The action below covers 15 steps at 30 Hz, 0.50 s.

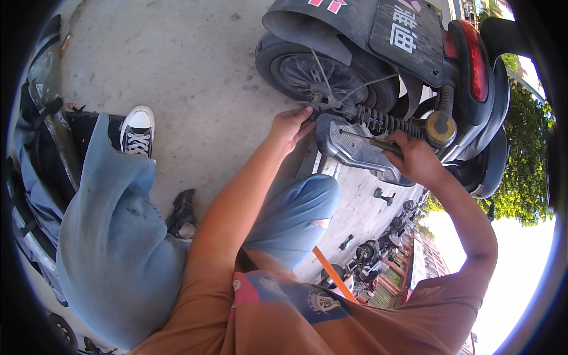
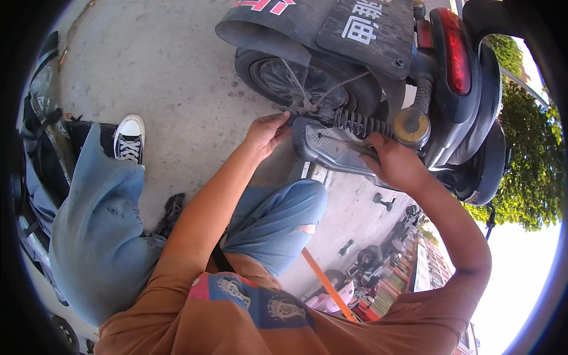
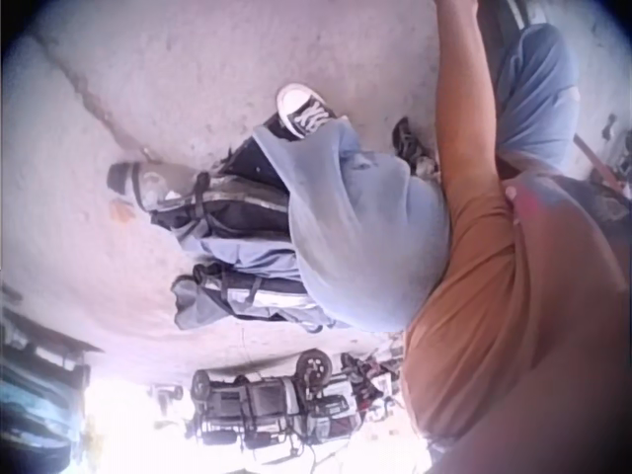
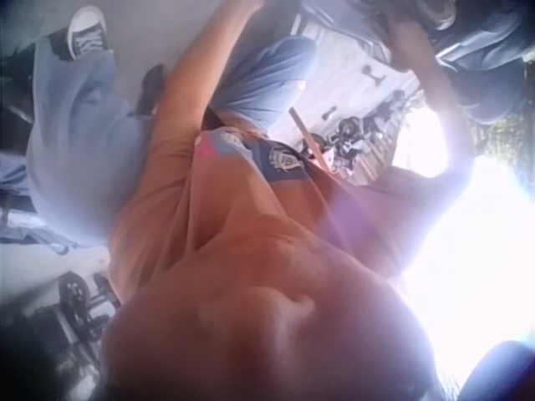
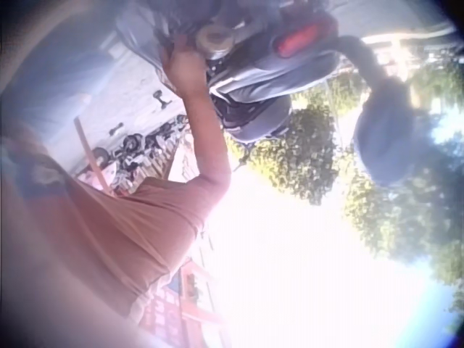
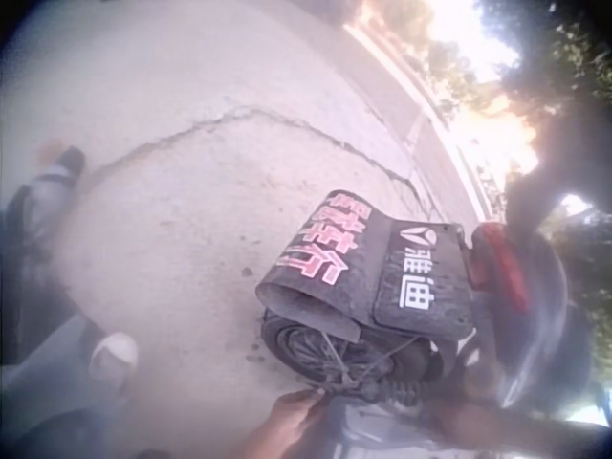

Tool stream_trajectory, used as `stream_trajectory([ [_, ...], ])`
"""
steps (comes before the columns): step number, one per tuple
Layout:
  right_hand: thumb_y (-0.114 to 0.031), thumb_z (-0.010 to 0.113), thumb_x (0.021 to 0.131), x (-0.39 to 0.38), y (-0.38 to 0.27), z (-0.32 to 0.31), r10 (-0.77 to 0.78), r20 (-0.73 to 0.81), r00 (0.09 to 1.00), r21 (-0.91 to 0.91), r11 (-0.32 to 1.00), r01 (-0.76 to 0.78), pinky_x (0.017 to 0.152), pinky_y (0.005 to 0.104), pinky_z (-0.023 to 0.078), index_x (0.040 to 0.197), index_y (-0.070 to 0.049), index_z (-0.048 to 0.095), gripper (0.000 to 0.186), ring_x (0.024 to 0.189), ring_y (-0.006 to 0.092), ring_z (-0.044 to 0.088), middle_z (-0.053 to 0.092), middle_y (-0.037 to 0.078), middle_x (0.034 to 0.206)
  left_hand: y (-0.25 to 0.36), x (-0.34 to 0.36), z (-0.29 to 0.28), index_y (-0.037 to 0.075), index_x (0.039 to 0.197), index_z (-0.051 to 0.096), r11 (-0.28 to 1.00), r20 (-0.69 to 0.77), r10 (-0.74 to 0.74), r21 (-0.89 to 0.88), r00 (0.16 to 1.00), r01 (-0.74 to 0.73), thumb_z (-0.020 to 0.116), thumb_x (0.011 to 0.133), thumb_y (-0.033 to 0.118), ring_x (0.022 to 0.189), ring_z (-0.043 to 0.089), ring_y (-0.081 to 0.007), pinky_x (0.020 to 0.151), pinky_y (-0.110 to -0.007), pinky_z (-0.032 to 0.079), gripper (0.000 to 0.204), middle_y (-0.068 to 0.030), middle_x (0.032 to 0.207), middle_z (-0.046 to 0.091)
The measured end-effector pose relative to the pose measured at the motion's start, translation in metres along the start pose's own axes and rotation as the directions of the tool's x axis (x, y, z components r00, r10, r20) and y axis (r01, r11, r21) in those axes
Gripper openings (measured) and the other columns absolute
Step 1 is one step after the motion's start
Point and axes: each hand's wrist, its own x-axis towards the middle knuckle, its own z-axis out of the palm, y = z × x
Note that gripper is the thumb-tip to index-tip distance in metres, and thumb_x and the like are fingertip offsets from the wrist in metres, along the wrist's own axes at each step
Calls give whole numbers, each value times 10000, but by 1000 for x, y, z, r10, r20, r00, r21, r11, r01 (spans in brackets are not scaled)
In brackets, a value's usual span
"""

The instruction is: The person removes a plastic cover from the rear of a scooter using a screwdriver, then uses a cordless impact driver to remove bolts from the rear mudguard area. The person handles the plastic cover, screwdriver, and impact driver while working on the scooter's rear wheel assembly.

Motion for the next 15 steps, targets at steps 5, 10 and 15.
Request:
stream_trajectory([
  [5, -161, 657, 868, 5, 9, -1, -202, 0, 979, -195, 961, 198, 663, 406, 531, 1021, -41, 542, 225, 758, 339, 647, 626, 154, 889, -2, -2, -7, 12, 920, 599, 992, -34, -120, -28, 992, 119, 653, 939, 231, 753, 633, -166, 738, -301, 598, 226, -72, 835, 631],
  [10, -109, 643, 852, 7, 10, -2, -546, 26, 837, -541, 697, 471, 589, 358, 526, 1024, -57, 580, 190, 618, 279, 601, 550, 89, 824, -12, 5, -21, 14, 923, 592, 977, 117, -166, -118, 979, 180, 647, 938, 317, 705, 605, -149, 652, -276, 562, 309, -68, 819, 624],
  [15, -79, 702, 806, 11, 11, -1, -417, -114, 902, -276, 885, 374, 645, 371, 526, 987, -42, 605, 209, 670, 286, 635, 597, 112, 843, -17, 8, -23, 18, 889, 619, 990, 190, -129, -35, 973, 138, 652, 935, 331, 672, 577, -128, 639, -258, 539, 318, -43, 770, 610],
])
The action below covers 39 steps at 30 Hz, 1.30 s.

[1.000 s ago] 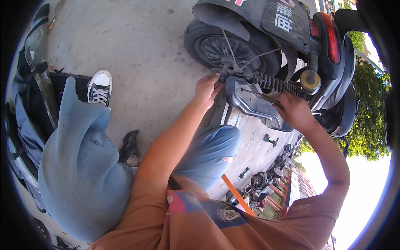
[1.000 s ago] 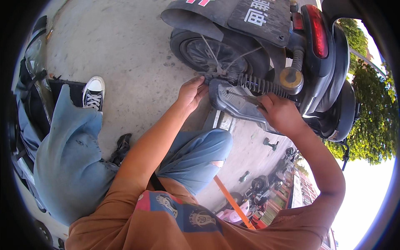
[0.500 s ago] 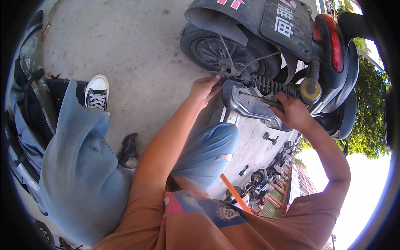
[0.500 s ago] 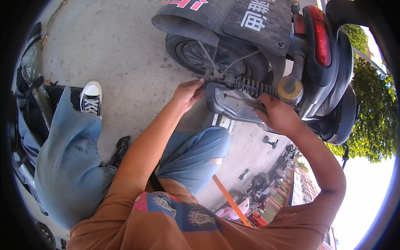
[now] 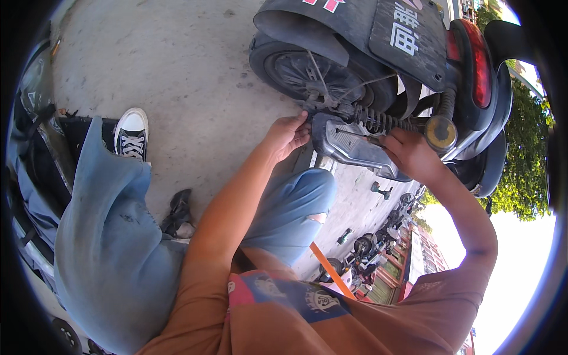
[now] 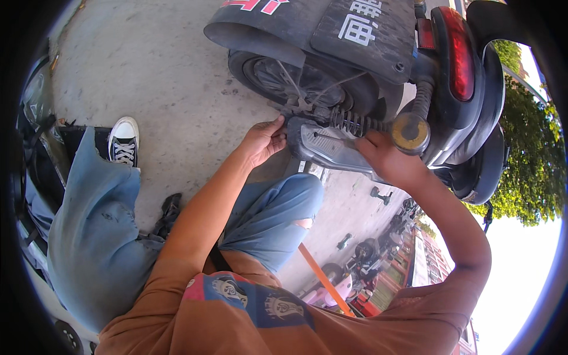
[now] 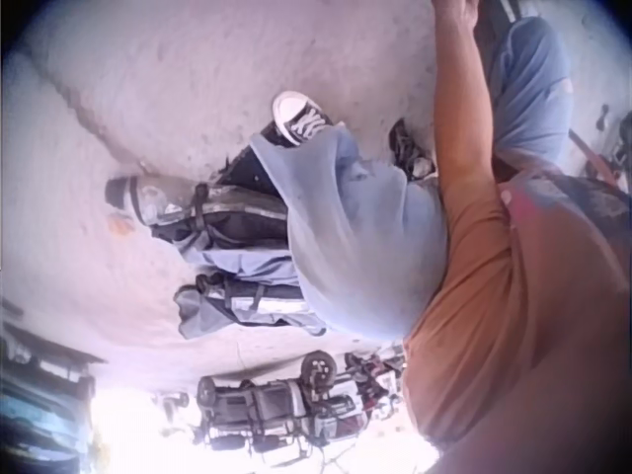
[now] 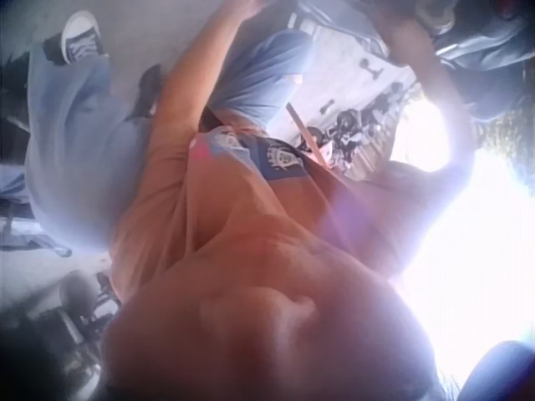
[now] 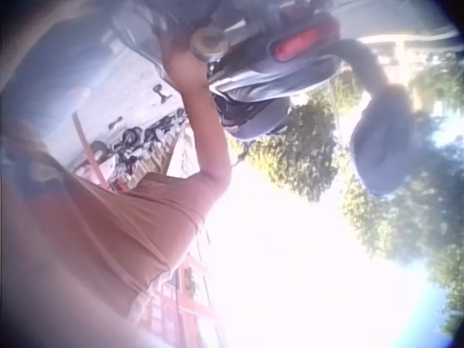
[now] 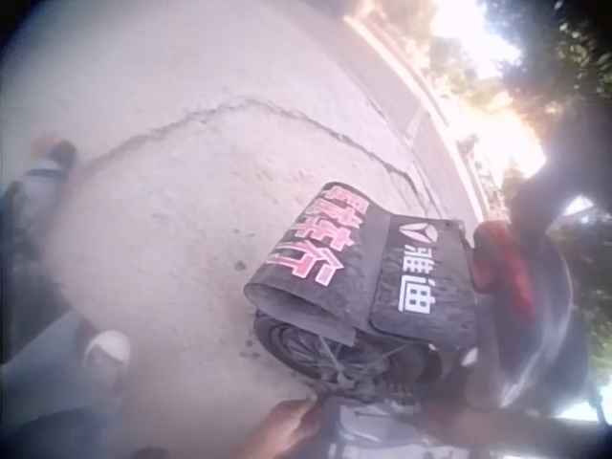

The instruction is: The person removes a plastic cover from the rear of a scooter using a screwdriver, then uses a cordless impact driver to remove bolts from the rear mudguard area. The person handles the plastic cover, screwdriver, and impact driver while working on the scooter's rear wheel assembly.

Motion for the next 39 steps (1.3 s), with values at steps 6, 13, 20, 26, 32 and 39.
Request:
stream_trajectory([
  [6, -74, 738, 799, 2, -6, -2, 383, 144, 912, 405, 818, -407, 703, 351, 516, 952, -13, 590, 221, 784, 293, 676, 660, 147, 840, -10, 3, 4, 36, 884, 626, 994, -27, 81, 79, 996, -79, 626, 949, 360, 655, 555, -110, 606, -242, 507, 330, -18, 751, 588],
  [13, -62, 743, 801, 6, -14, -3, 448, 172, 877, 411, 776, -477, 698, 341, 517, 923, 1, 576, 217, 762, 279, 686, 674, 153, 819, -23, 2, 9, 61, 948, 614, 982, 26, 69, -176, 997, -63, 565, 983, 363, 690, 558, -106, 619, -244, 488, 308, -15, 805, 606],
  [20, -79, 714, 816, -3, -15, 6, 390, 121, 913, 364, 838, -406, 659, 378, 519, 961, -17, 562, 219, 747, 320, 674, 656, 152, 831, -28, 3, 10, 100, 867, 578, 981, 61, 155, -127, 986, -146, 538, 1004, 338, 650, 479, -89, 611, -235, 453, 278, 28, 743, 511],
  [26, -103, 669, 839, -13, -11, 12, 51, 91, 995, -93, 995, -43, 604, 414, 513, 1020, -53, 550, 222, 739, 300, 665, 624, 138, 843, -25, 6, 3, 104, 838, 551, 983, 92, 178, -69, 980, -172, 532, 1004, 372, 646, 438, -86, 593, -245, 393, 316, 32, 723, 461],
  [32, -162, 661, 901, -12, -6, 17, 531, 227, 816, 555, 619, -557, 529, 293, 453, 971, -19, 574, 182, 599, 138, 579, 640, 88, 818, -19, -6, 17, 99, 815, 553, 983, 68, 170, -78, 983, -165, 536, 1009, 314, 643, 457, -83, 600, -230, 438, 290, 31, 713, 475],
  [39, -164, 670, 911, 8, -11, -3, 596, 584, 550, 691, -10, -723, 482, 252, 382, 951, 11, 562, 210, 524, 86, 492, 612, 70, 740, -15, -3, 17, 101, 815, 548, 986, 12, 168, 12, 986, -168, 520, 1016, 320, 621, 445, -85, 580, -228, 426, 298, 31, 702, 469],
])
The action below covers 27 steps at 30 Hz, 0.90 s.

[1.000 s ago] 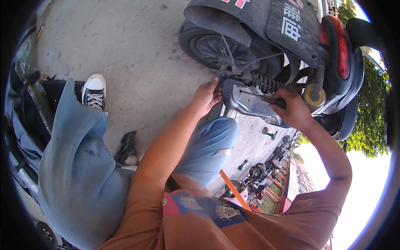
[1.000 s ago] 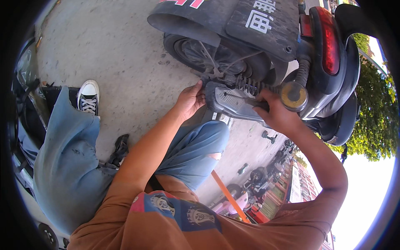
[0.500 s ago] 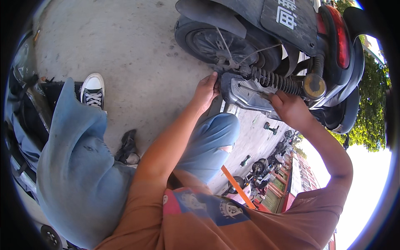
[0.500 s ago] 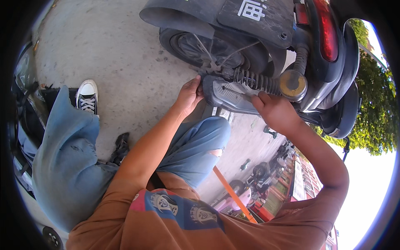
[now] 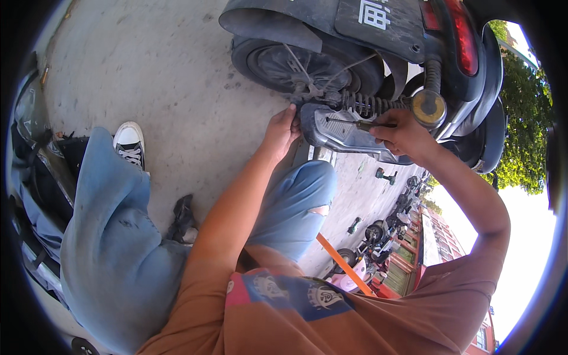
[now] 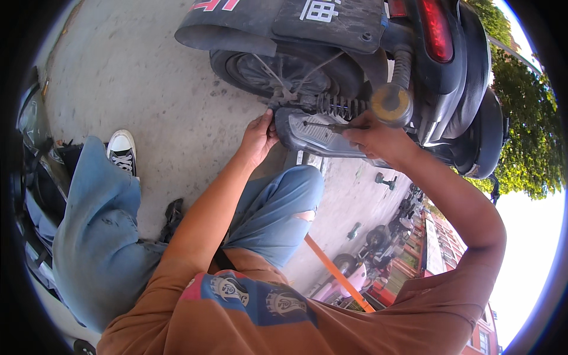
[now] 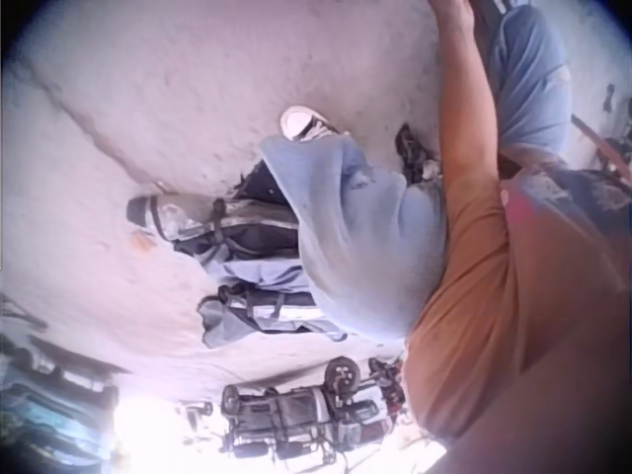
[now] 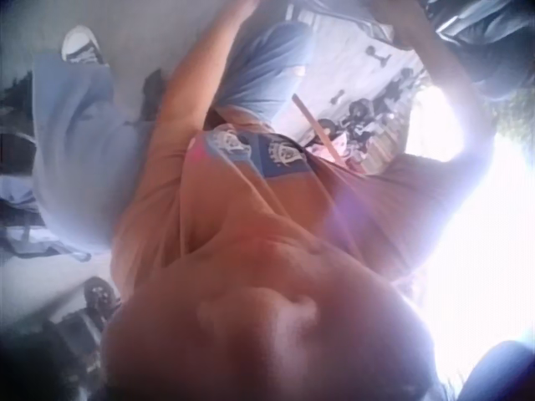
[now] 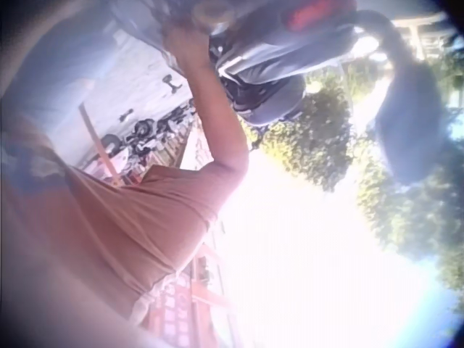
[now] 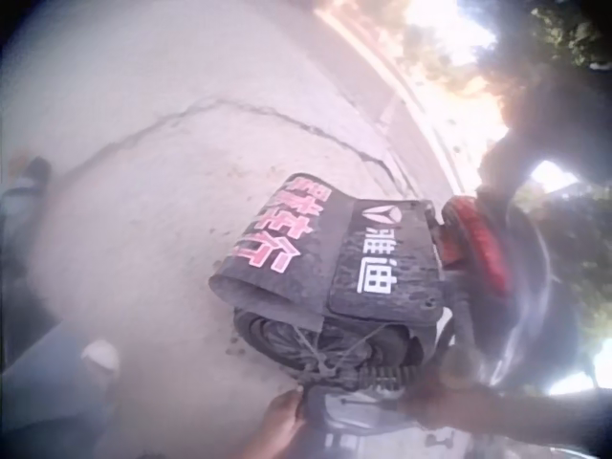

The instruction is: The person removes a plastic cover from the rear of a scooter using a screwdriver, then uses a cordless impact driver to remove bolts from the rear mudguard area. The person handles the plastic cover, screwdriver, and impact driver while working on the scooter's rear wheel assembly.

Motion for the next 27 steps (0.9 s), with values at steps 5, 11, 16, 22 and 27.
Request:
stream_trajectory([
  [5, -46, 625, 849, 2, 16, -14, -498, 198, 844, -563, 647, 514, 710, 344, 480, 1066, -35, 548, 231, 831, 243, 621, 602, 111, 886, 5, -13, 17, 104, 808, 545, 988, -7, -52, -146, 999, 50, 508, 1019, 330, 576, 429, -79, 503, -209, 383, 312, 35, 677, 457],
  [11, -41, 679, 767, -1, -13, -17, -559, 630, 539, -765, -324, 557, 698, 381, 499, 1036, -64, 584, 286, 823, 287, 610, 579, 88, 866, 3, -11, 17, 117, 843, 568, 957, -7, -96, -277, 995, 90, 515, 1014, 333, 556, 432, -62, 460, -192, 357, 280, 47, 664, 460],
  [16, 31, 661, 744, 5, 3, -15, -701, 427, 572, -769, 51, 637, 731, 377, 500, 1049, -49, 597, 323, 862, 273, 617, 600, 88, 882, 0, -10, 19, 141, 887, 579, 945, -29, -104, -314, 994, 90, 518, 1008, 358, 548, 430, -51, 452, -183, 349, 256, 59, 654, 459],
  [22, -96, 702, 865, 1, 17, 0, -583, -49, 811, -351, 771, 532, 665, 308, 511, 1067, -25, 598, 239, 740, 173, 633, 625, 90, 817, -11, 0, -2, 139, 900, 581, 959, 34, -104, -263, 994, 109, 515, 1003, 395, 553, 436, -58, 485, -191, 358, 284, 61, 648, 457],
  [27, -231, 632, 953, -10, 8, 6, -257, -162, 953, -24, 966, 256, 504, 254, 470, 1057, -22, 595, 236, 583, 100, 580, 596, 56, 747, -1, -1, -4, 126, 860, 584, 984, -65, -156, -98, 986, 149, 520, 995, 422, 575, 456, -73, 526, -211, 377, 331, 38, 688, 530],
])
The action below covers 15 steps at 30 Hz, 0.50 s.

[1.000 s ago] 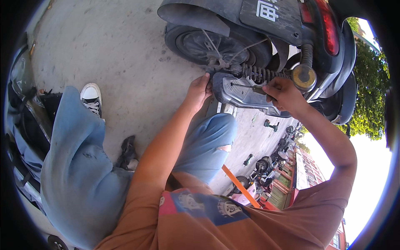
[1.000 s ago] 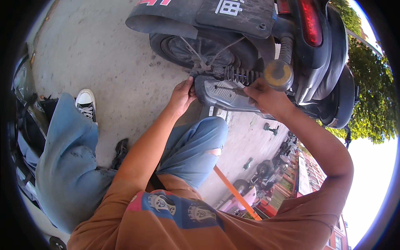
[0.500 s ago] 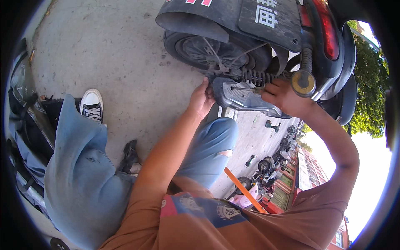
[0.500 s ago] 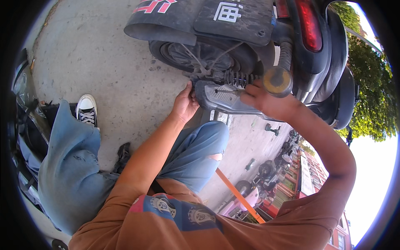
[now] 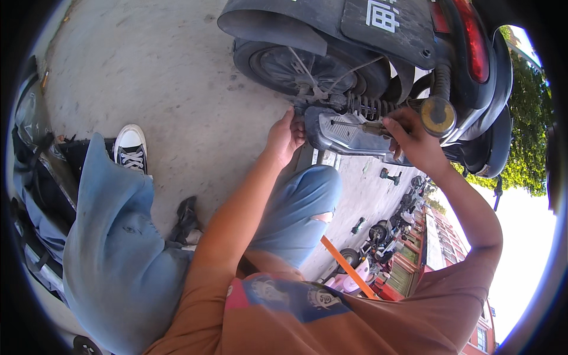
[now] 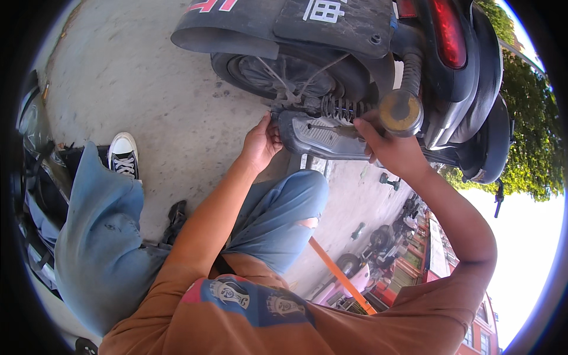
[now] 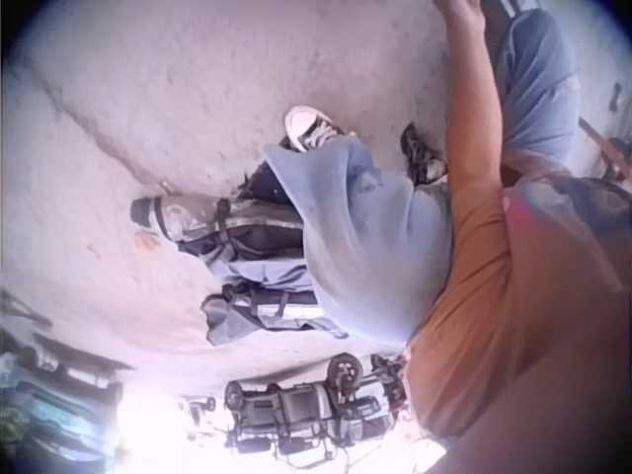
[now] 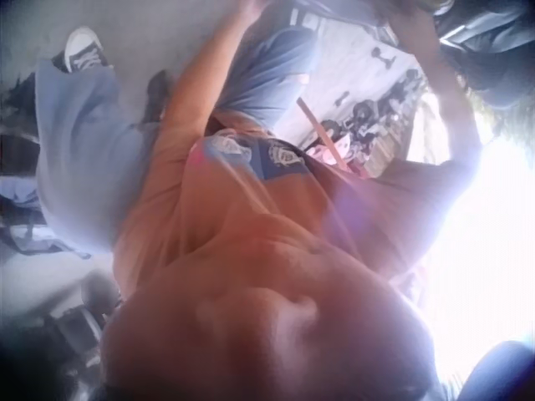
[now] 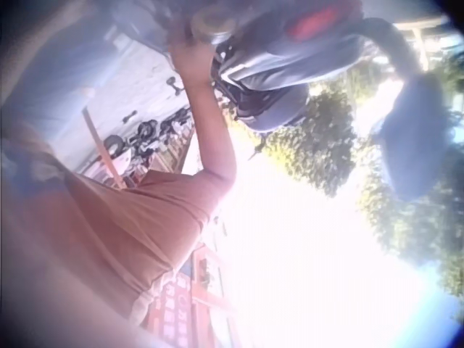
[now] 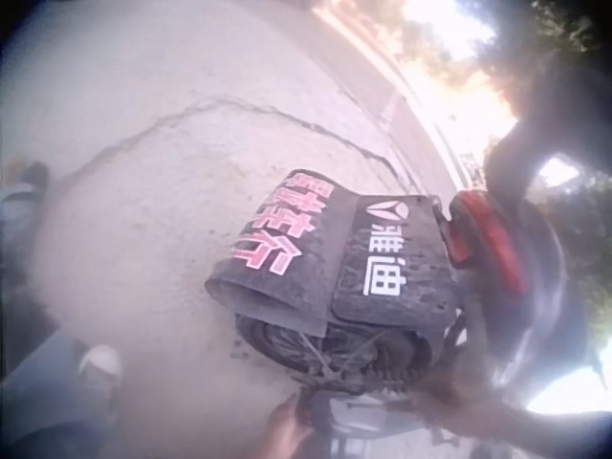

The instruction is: The person removes a plastic cover from the rear of a scooter using a screwdriver, then uses a cordless impact driver to remove bolts from the rear mudguard area. The person handles the plastic cover, screwdriver, and impact driver while working on the scooter's rear wheel assembly.

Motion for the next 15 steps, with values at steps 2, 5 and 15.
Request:
stream_trajectory([
  [2, -260, 602, 973, -2, -6, -2, 82, 27, 996, -103, 992, -79, 435, 236, 408, 1019, -29, 579, 237, 512, 72, 526, 576, 35, 703, 6, -5, 0, 114, 784, 575, 974, -146, 81, 220, 986, -47, 528, 987, 407, 526, 424, -83, 485, -236, 332, 360, 22, 647, 529],
  [5, -242, 588, 986, -2, -3, -6, 69, 82, 994, -98, 993, -60, 419, 227, 352, 984, -23, 530, 227, 473, 47, 459, 555, 26, 680, 9, -10, 2, 94, 726, 550, 900, -306, 304, 404, 902, -166, 509, 989, 332, 466, 370, -91, 444, -265, 267, 357, 23, 566, 465],
  [15, -31, 701, 830, 5, 0, -17, -488, 270, 830, -474, 683, 555, 769, 357, 460, 930, -41, 622, 128, 870, 249, 598, 595, 103, 883, 8, -7, -13, 72, 822, 595, 962, -453, 244, 226, 857, -154, 531, 972, 238, 549, 503, -89, 500, -217, 403, 233, -15, 678, 580],
])
